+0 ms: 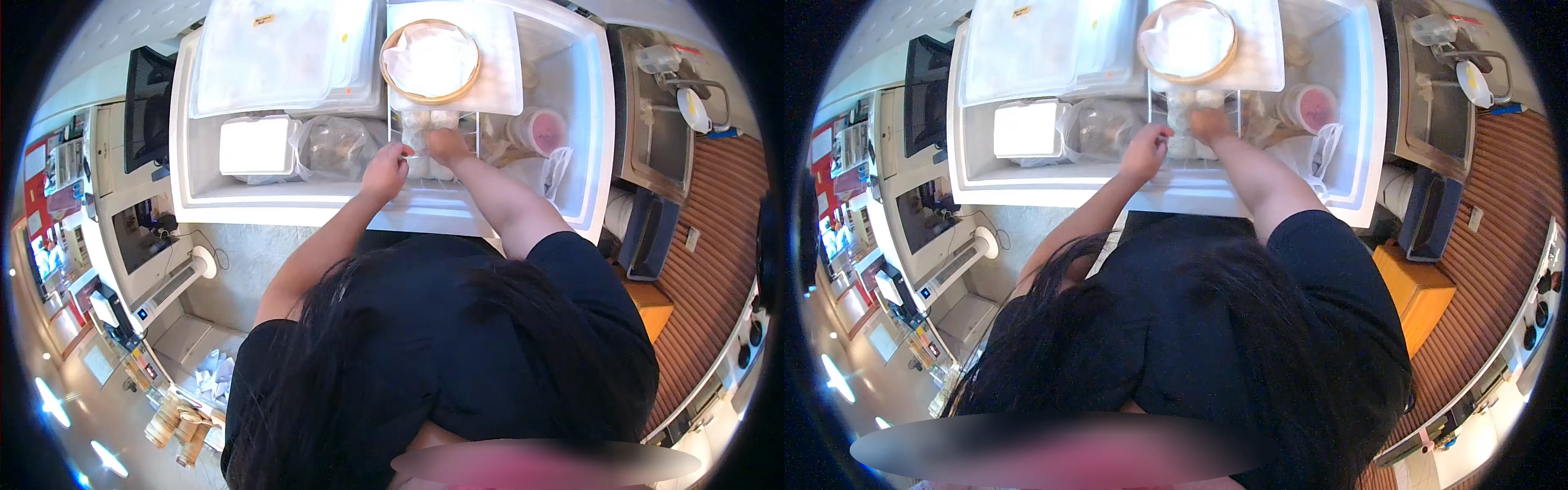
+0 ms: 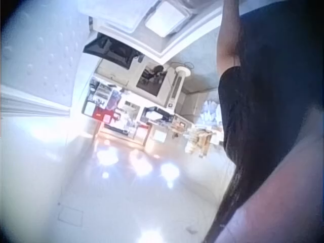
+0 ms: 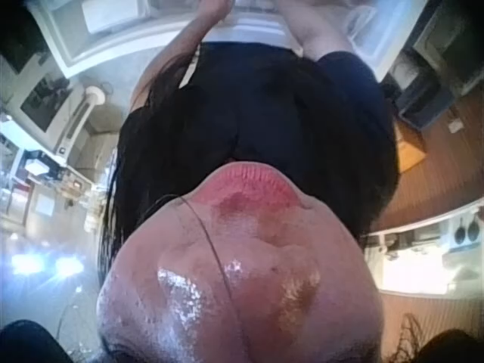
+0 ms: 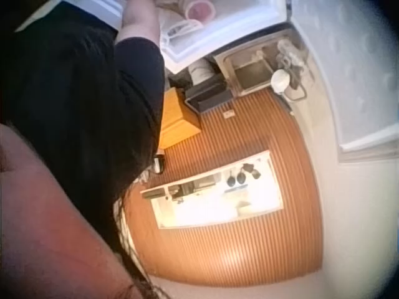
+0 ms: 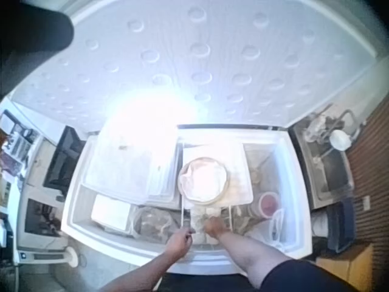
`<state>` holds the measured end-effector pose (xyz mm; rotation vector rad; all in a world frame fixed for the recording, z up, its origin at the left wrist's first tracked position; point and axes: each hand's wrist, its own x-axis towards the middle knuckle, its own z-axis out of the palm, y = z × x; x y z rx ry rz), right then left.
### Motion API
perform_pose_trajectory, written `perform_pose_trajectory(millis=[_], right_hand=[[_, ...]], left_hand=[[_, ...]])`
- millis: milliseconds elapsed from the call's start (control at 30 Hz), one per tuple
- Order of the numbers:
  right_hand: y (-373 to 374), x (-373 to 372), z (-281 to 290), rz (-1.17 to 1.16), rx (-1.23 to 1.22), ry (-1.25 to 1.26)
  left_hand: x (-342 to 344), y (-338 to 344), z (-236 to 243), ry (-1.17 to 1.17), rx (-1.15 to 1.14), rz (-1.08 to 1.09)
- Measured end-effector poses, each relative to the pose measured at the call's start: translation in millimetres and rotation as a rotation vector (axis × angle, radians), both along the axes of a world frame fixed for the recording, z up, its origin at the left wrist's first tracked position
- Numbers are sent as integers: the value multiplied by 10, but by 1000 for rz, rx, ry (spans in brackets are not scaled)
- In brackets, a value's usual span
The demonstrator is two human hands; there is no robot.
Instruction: Preparing dim sum by placing frozen dumplings and buns from a chest freezer into bamboo steamers.
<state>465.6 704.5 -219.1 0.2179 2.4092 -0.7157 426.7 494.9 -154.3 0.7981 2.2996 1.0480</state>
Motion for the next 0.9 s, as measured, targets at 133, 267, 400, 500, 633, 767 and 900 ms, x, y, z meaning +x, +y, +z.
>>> perform_pose_trajectory(millis=[133, 267, 400, 500, 633, 767, 900], right_hand=[[-201, 129, 133, 20, 116, 164], [-350, 90, -1, -218, 23, 191], [-117, -97, -304, -287, 76, 246], [-172, -147, -276, -438, -78, 44], [-396, -25, -295, -363, 48, 146], [-416, -47, -269, -349, -25, 189], [-457, -163, -274, -268, 2, 262]], left_hand=[[-217, 118, -46, -268, 67, 374], [-579, 315, 177, -575, 214, 592], [-775, 756, 471, -718, 257, 558], [-821, 782, 611, -768, 266, 572], [-872, 860, 628, -792, 302, 548], [-921, 893, 513, -787, 265, 500], [-957, 899, 443, -776, 303, 561]])
